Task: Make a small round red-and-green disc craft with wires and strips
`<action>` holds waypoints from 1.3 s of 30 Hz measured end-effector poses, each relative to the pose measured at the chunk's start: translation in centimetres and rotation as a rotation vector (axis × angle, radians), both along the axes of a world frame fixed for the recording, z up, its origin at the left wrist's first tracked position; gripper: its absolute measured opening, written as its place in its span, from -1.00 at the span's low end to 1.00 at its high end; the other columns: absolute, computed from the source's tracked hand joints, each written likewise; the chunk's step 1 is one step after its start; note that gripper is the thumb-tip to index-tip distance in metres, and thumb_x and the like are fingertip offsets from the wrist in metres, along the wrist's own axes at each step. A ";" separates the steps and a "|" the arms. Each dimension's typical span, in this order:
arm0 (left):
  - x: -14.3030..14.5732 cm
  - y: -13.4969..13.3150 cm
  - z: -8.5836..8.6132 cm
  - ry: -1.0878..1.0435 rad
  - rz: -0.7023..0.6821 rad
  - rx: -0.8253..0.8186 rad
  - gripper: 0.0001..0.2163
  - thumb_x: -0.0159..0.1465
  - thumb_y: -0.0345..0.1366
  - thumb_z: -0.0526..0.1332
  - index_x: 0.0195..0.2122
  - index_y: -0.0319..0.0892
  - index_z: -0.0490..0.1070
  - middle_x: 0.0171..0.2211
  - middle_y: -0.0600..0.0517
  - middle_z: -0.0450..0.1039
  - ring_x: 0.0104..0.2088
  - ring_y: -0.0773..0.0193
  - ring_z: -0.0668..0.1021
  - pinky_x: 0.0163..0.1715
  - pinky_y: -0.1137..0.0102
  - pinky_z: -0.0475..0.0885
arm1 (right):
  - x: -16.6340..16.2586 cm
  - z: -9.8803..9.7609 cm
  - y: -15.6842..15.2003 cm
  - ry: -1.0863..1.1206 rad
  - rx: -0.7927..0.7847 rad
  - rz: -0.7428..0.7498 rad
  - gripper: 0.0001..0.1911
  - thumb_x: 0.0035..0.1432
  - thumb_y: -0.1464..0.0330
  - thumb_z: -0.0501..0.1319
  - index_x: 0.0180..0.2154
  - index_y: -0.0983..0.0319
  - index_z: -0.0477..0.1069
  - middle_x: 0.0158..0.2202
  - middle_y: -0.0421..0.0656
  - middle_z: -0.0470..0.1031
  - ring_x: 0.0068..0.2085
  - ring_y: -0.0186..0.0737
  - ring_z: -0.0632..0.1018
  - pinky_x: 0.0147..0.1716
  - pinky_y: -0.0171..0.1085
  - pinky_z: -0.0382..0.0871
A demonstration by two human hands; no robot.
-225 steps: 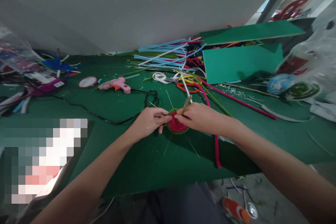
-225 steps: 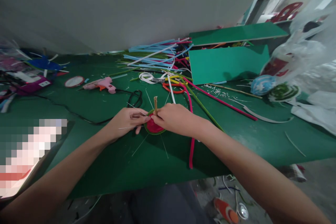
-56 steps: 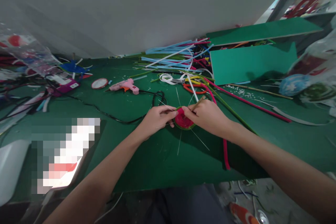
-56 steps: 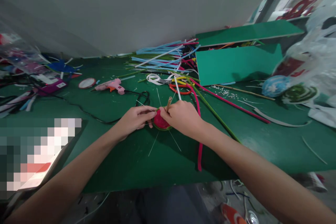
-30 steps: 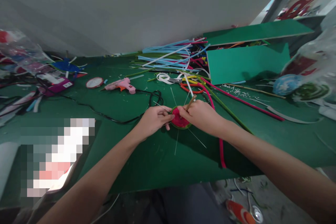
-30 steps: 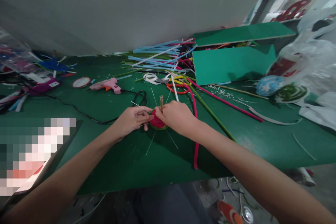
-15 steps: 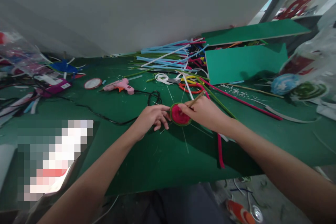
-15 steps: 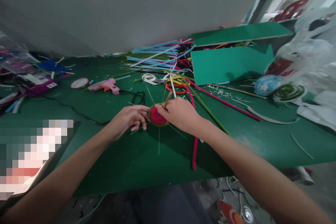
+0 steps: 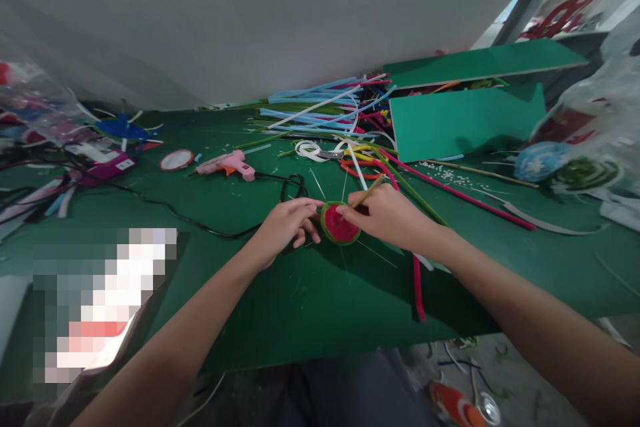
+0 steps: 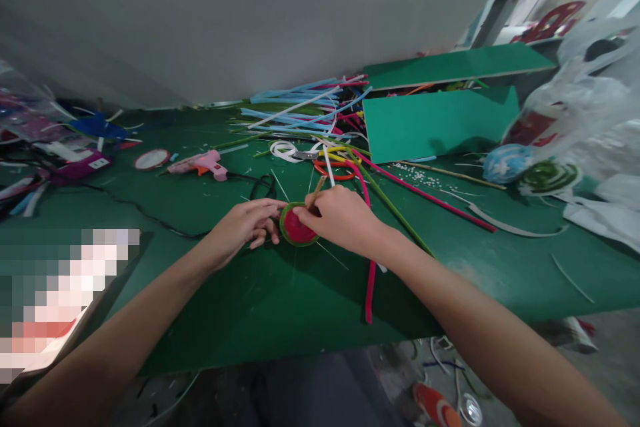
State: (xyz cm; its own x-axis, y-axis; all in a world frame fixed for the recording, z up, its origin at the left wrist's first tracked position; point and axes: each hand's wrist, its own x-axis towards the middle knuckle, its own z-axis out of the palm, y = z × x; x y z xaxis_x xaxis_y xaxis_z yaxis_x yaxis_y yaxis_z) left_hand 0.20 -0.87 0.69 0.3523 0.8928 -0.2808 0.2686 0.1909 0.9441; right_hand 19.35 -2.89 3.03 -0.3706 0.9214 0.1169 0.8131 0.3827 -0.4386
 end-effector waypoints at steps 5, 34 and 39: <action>-0.2 -0.3 0.3 0.085 -0.060 0.038 -0.66 0.24 -0.26 0.10 -0.02 -0.32 0.37 -0.62 -0.01 0.46 -0.75 0.49 0.24 -0.71 0.53 0.10 | -0.1 -0.2 0.0 -0.028 0.027 0.005 -0.58 0.23 0.22 0.04 -0.62 0.27 0.30 -0.66 -0.24 0.24 -0.59 -0.40 0.19 -0.54 -0.32 0.00; -0.6 -0.3 0.4 0.156 -0.140 0.021 -0.57 0.19 -0.18 0.21 0.02 -0.33 0.36 -0.63 0.01 0.49 -0.76 0.52 0.23 -0.71 0.55 0.08 | -0.8 -1.3 0.5 -0.131 0.024 0.044 -0.60 0.26 0.25 -0.03 -0.44 0.29 0.46 -0.58 -0.15 0.38 -0.56 -0.37 0.29 -0.57 -0.31 -0.04; -0.5 -0.3 0.6 0.179 -0.137 0.014 -0.58 0.19 -0.18 0.21 0.01 -0.34 0.35 -0.64 0.03 0.49 -0.77 0.53 0.21 -0.72 0.55 0.07 | -1.0 -1.7 0.5 -0.151 0.050 0.076 -0.60 0.27 0.26 -0.04 -0.44 0.28 0.45 -0.56 -0.14 0.42 -0.54 -0.34 0.34 -0.57 -0.31 -0.03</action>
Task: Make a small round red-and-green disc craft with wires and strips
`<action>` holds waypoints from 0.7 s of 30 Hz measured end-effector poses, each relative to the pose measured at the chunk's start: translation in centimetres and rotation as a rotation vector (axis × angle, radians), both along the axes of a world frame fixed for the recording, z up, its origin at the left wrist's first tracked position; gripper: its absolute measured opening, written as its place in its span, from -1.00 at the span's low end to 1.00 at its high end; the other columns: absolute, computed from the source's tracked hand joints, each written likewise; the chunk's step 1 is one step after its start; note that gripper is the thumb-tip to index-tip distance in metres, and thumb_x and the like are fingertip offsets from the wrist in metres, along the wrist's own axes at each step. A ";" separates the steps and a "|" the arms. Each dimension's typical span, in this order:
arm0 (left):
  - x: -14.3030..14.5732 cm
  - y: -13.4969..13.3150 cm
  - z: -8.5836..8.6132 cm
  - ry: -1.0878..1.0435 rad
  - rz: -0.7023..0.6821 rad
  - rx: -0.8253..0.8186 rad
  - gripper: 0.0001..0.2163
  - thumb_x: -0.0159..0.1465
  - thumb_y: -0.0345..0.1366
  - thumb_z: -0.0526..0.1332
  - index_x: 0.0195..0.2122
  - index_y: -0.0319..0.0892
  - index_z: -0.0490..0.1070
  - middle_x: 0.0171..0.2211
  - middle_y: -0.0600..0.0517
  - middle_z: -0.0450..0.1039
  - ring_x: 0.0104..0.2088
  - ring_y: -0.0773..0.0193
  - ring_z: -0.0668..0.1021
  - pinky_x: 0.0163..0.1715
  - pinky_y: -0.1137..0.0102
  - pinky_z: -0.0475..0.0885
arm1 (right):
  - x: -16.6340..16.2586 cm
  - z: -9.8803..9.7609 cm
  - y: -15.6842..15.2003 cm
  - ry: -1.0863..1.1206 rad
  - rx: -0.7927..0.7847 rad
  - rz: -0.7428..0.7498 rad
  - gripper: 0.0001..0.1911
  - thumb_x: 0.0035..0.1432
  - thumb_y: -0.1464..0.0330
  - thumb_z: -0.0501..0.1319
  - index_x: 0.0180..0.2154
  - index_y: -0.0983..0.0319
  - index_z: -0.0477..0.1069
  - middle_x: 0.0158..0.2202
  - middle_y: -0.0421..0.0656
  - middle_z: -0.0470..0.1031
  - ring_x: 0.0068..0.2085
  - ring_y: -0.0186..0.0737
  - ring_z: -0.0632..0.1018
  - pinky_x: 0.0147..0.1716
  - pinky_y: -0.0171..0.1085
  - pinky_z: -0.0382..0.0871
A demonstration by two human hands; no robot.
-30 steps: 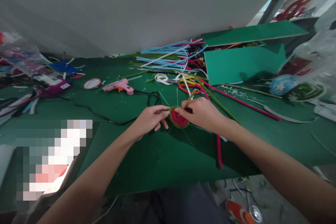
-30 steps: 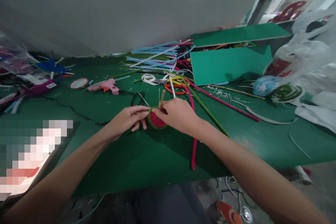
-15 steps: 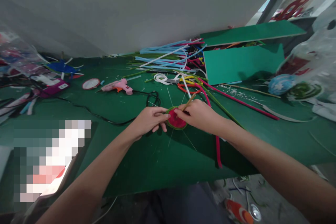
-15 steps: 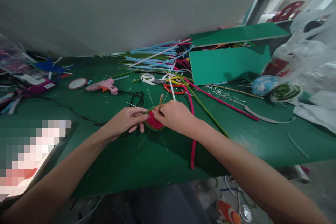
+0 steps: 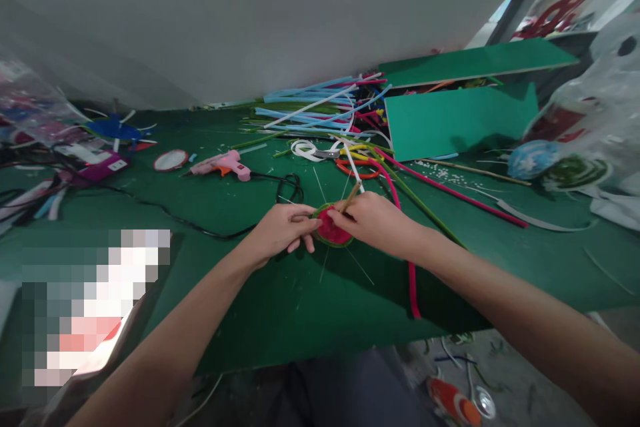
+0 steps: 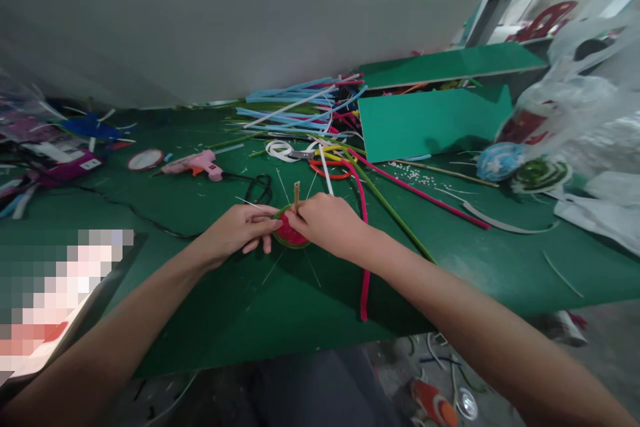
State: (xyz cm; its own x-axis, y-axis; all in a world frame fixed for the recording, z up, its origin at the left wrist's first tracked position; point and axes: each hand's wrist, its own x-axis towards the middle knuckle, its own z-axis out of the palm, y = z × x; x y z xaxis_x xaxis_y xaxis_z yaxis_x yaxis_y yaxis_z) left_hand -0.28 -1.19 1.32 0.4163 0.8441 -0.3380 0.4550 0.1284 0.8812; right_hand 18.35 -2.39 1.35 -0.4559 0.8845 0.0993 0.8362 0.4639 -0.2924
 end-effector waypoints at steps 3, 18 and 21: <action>-0.1 0.1 -0.1 -0.014 -0.009 -0.005 -0.58 0.19 -0.18 0.21 0.01 -0.33 0.35 -0.64 0.03 0.49 -0.77 0.53 0.21 -0.72 0.55 0.07 | 0.3 -0.1 0.0 0.050 0.013 -0.006 -0.61 0.26 0.25 -0.01 -0.46 0.28 0.46 -0.57 -0.15 0.42 -0.54 -0.35 0.34 -0.57 -0.31 -0.02; -0.4 0.5 0.0 -0.434 0.263 -0.102 -0.75 0.14 -0.26 0.27 -0.20 -0.23 0.33 -0.64 0.08 0.39 -0.63 0.43 0.42 -0.74 0.60 0.16 | 7.1 1.9 4.2 1.028 0.222 -0.434 -0.48 0.20 0.01 0.00 -0.59 0.24 0.33 -0.74 -0.27 0.17 -0.71 -0.44 0.21 -0.70 -0.37 0.04; -0.6 0.7 0.3 -0.606 0.363 -0.064 -0.81 0.07 -0.31 0.30 -0.34 -0.21 0.31 -0.61 0.11 0.36 -0.66 0.46 0.40 -0.76 0.61 0.16 | 7.8 1.1 5.1 0.959 0.248 -0.504 -0.66 0.19 0.19 0.05 -0.49 0.25 0.38 -0.71 -0.28 0.21 -0.69 -0.43 0.24 -0.68 -0.38 0.08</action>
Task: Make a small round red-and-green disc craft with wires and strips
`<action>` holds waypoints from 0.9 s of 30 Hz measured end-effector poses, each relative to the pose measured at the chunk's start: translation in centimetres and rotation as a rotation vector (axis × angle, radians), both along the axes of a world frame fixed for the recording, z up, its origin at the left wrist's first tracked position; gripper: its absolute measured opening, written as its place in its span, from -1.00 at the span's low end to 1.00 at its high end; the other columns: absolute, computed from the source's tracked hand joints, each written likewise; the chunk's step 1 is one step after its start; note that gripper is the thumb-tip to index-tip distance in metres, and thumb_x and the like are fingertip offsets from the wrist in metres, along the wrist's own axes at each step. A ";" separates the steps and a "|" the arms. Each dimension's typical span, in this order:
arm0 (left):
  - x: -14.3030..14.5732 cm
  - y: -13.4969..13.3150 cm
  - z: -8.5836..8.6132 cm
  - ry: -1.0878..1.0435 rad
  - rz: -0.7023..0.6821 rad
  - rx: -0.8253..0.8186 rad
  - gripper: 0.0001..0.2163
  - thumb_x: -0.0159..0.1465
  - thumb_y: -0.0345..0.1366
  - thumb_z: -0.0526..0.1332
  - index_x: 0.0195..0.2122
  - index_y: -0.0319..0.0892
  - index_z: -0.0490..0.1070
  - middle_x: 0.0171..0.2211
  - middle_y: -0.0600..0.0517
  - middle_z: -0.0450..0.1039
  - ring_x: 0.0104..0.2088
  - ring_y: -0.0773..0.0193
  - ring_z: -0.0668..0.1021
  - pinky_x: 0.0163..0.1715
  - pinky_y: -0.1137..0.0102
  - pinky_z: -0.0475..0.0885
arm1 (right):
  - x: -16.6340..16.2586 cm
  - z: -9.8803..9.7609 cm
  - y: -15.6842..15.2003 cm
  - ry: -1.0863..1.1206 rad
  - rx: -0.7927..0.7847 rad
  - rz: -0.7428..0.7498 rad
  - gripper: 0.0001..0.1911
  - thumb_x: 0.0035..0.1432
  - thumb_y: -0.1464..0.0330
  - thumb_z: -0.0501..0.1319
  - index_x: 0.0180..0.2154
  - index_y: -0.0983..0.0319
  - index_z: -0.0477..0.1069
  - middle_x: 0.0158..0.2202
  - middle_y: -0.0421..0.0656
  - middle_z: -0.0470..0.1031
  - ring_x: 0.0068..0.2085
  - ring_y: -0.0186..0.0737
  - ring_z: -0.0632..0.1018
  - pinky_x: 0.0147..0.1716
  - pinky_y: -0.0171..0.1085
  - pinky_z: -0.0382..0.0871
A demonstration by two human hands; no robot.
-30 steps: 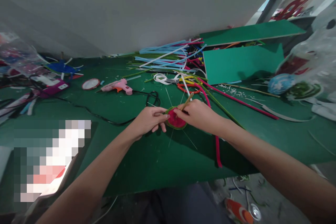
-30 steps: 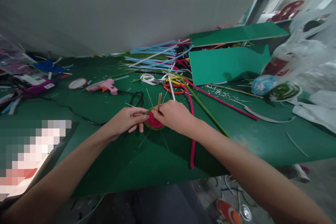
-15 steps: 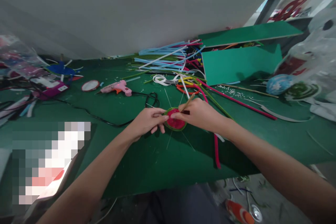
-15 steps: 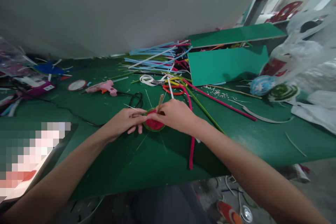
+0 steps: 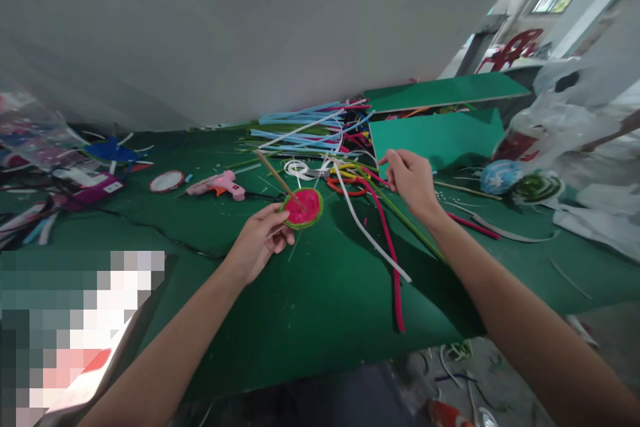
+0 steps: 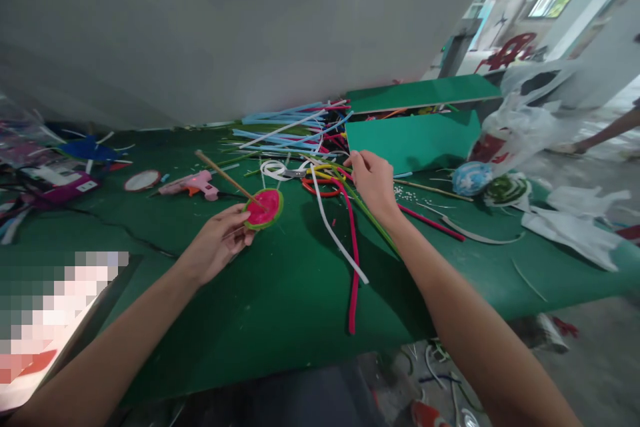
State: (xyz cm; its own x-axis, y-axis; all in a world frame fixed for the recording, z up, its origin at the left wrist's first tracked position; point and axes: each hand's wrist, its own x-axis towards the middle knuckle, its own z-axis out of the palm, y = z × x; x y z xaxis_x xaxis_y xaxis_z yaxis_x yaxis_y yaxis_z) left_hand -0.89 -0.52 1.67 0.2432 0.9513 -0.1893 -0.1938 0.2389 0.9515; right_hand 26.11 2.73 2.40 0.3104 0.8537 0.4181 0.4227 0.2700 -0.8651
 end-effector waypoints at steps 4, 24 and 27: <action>-0.4 0.1 0.8 -0.158 0.126 0.039 -0.84 0.03 -0.37 0.28 -0.42 -0.20 0.28 -0.60 0.12 0.35 -0.68 0.49 0.37 -0.77 0.63 0.15 | 1.3 -0.3 0.7 -0.004 -0.008 -0.103 -0.76 0.08 0.41 -0.01 -0.24 0.24 0.38 -0.62 -0.28 0.30 -0.65 -0.39 0.30 -0.65 -0.39 0.14; 0.7 -0.9 0.2 0.131 -0.096 0.030 -0.78 0.12 -0.25 0.23 -0.26 -0.22 0.29 -0.72 0.14 0.30 -0.70 0.42 0.38 -0.76 0.60 0.14 | 2.4 1.2 4.1 -1.449 -0.594 0.421 -0.77 0.00 0.40 0.12 -0.32 0.32 0.49 -0.36 0.04 0.50 -0.36 -0.10 0.50 -0.53 -0.30 0.16; 1.0 -1.2 0.1 0.189 -0.141 0.057 -0.76 0.11 -0.24 0.25 -0.26 -0.23 0.28 -0.69 0.14 0.32 -0.70 0.40 0.42 -0.77 0.59 0.16 | 2.7 1.3 4.2 -1.419 -0.608 0.465 -0.79 -0.02 0.37 0.13 -0.35 0.31 0.48 -0.38 0.02 0.49 -0.39 -0.12 0.48 -0.54 -0.30 0.13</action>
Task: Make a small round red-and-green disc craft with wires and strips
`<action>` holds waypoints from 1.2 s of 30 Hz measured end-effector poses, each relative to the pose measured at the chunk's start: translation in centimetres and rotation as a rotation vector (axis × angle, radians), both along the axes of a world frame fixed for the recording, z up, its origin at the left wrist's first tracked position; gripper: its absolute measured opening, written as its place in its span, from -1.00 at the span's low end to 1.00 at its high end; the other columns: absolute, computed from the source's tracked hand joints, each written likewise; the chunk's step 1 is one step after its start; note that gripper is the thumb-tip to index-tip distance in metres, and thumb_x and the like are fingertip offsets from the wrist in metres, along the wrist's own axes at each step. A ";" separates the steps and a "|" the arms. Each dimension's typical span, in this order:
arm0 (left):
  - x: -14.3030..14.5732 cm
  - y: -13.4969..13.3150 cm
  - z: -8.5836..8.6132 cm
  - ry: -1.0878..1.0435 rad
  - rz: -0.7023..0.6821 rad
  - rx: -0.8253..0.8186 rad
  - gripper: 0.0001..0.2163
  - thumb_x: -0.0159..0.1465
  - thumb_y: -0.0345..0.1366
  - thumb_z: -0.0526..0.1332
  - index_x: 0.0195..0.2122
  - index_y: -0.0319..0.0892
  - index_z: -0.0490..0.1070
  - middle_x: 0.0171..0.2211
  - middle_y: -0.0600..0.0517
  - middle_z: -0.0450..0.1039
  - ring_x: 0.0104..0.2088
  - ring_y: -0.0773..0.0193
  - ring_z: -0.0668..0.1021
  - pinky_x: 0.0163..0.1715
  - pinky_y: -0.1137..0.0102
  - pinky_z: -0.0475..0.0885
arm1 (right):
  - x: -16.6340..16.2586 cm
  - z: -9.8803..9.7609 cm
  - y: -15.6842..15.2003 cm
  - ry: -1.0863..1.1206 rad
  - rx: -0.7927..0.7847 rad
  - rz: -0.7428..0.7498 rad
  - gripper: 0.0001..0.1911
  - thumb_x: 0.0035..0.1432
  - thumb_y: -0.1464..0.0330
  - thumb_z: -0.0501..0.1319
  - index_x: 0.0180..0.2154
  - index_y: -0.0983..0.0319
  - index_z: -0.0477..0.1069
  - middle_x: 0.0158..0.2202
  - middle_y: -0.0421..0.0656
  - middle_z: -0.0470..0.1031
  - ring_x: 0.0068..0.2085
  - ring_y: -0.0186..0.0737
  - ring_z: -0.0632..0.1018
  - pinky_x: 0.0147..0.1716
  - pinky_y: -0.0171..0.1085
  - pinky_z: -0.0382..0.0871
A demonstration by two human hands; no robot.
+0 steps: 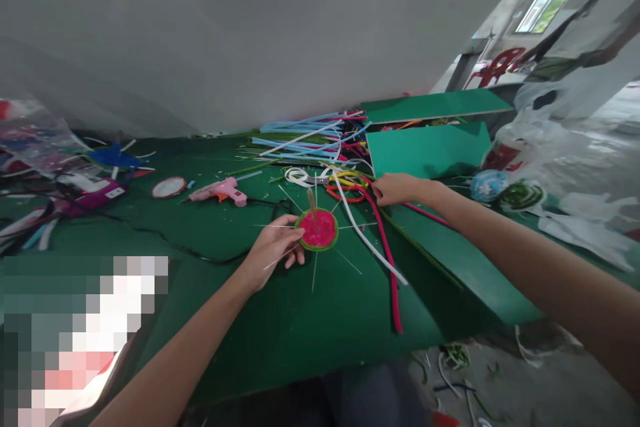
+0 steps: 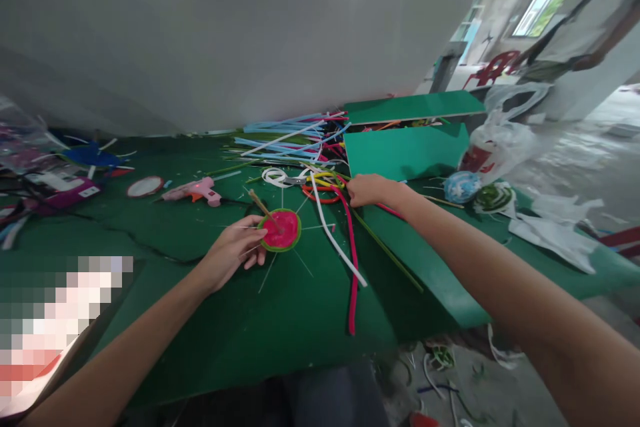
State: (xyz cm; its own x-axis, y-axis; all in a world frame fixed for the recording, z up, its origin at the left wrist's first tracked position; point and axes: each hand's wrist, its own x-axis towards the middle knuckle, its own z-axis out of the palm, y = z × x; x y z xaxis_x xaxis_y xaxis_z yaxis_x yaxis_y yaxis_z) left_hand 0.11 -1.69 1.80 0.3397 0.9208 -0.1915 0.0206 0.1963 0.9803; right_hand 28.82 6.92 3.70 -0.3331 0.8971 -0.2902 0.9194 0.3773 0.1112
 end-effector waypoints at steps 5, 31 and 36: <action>0.1 0.0 -0.8 0.052 -0.108 0.039 -0.77 0.11 -0.25 0.25 -0.27 -0.24 0.28 -0.62 0.11 0.36 -0.65 0.34 0.49 -0.77 0.55 0.24 | 2.1 0.1 -1.3 0.138 0.119 -0.154 -0.80 0.02 0.29 0.10 -0.46 0.27 0.41 -0.46 -0.07 0.46 -0.41 -0.18 0.44 -0.52 -0.32 0.10; 0.4 -0.5 -1.3 0.190 -0.044 0.248 -0.80 0.10 -0.29 0.25 -0.28 -0.17 0.27 -0.47 0.08 0.41 -0.63 0.36 0.49 -0.73 0.50 0.38 | -4.3 1.9 -9.8 1.542 0.293 -0.128 -0.83 0.05 0.33 0.24 -0.35 0.19 0.25 -0.62 -0.30 0.32 -0.62 -0.42 0.33 -0.67 -0.38 0.16; 0.7 -1.3 -0.7 0.281 0.000 0.340 -0.84 0.06 -0.33 0.26 -0.33 -0.15 0.34 -0.52 0.10 0.38 -0.62 0.40 0.43 -0.67 0.53 0.35 | -4.7 2.1 -10.6 1.280 -0.093 0.029 -0.88 0.10 0.39 0.17 -0.40 0.20 0.21 -0.63 -0.31 0.35 -0.62 -0.44 0.37 -0.63 -0.41 0.21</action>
